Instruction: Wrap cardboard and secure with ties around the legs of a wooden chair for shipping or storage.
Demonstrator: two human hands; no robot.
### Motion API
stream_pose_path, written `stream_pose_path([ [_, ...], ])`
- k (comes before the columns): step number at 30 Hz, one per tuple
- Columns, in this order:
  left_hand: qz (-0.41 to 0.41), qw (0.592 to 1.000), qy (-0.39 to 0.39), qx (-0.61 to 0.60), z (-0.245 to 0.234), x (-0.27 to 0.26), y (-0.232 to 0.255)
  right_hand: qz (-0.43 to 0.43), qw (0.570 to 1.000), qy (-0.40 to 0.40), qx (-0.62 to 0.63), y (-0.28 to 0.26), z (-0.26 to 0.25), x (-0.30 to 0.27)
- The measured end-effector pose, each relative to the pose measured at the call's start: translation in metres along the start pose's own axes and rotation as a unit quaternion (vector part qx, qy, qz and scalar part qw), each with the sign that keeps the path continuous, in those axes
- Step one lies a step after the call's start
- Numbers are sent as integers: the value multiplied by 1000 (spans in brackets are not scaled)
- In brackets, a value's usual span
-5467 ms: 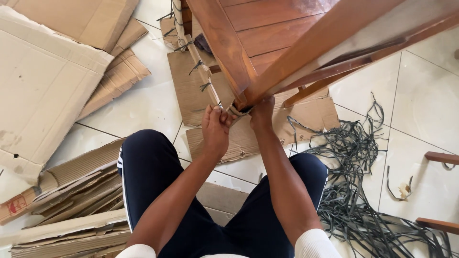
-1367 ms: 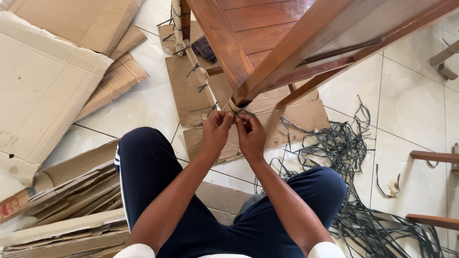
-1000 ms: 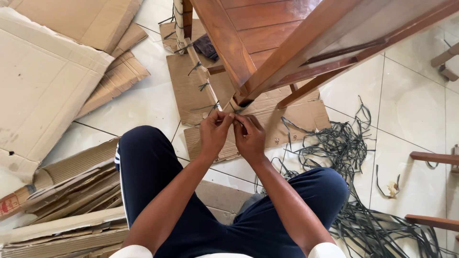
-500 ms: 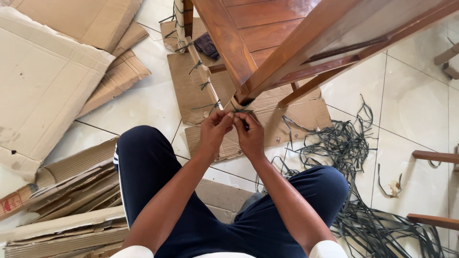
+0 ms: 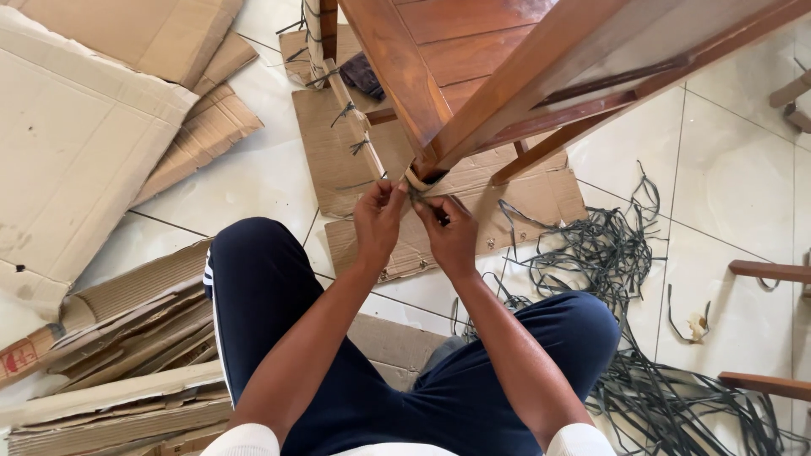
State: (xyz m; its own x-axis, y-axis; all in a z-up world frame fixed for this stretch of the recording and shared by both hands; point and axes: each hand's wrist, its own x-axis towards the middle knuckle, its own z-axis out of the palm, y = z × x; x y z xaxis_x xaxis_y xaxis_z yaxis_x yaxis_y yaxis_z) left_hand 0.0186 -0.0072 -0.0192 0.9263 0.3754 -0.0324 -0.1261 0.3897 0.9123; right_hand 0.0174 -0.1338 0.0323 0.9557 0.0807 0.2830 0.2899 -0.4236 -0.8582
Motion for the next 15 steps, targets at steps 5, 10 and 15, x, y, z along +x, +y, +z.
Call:
stream_pose_path([
  [5, 14, 1000, 11, 17, 3, 6, 0, 7, 1000, 3, -12, 4, -5, -3],
  [10, 39, 998, 21, 35, 6, 10, 0, 9, 1000, -1, -29, 3, -10, -8],
  [15, 42, 998, 30, 33, 10, 13, 2, 19, 999, -43, -21, 4, -13, -17],
])
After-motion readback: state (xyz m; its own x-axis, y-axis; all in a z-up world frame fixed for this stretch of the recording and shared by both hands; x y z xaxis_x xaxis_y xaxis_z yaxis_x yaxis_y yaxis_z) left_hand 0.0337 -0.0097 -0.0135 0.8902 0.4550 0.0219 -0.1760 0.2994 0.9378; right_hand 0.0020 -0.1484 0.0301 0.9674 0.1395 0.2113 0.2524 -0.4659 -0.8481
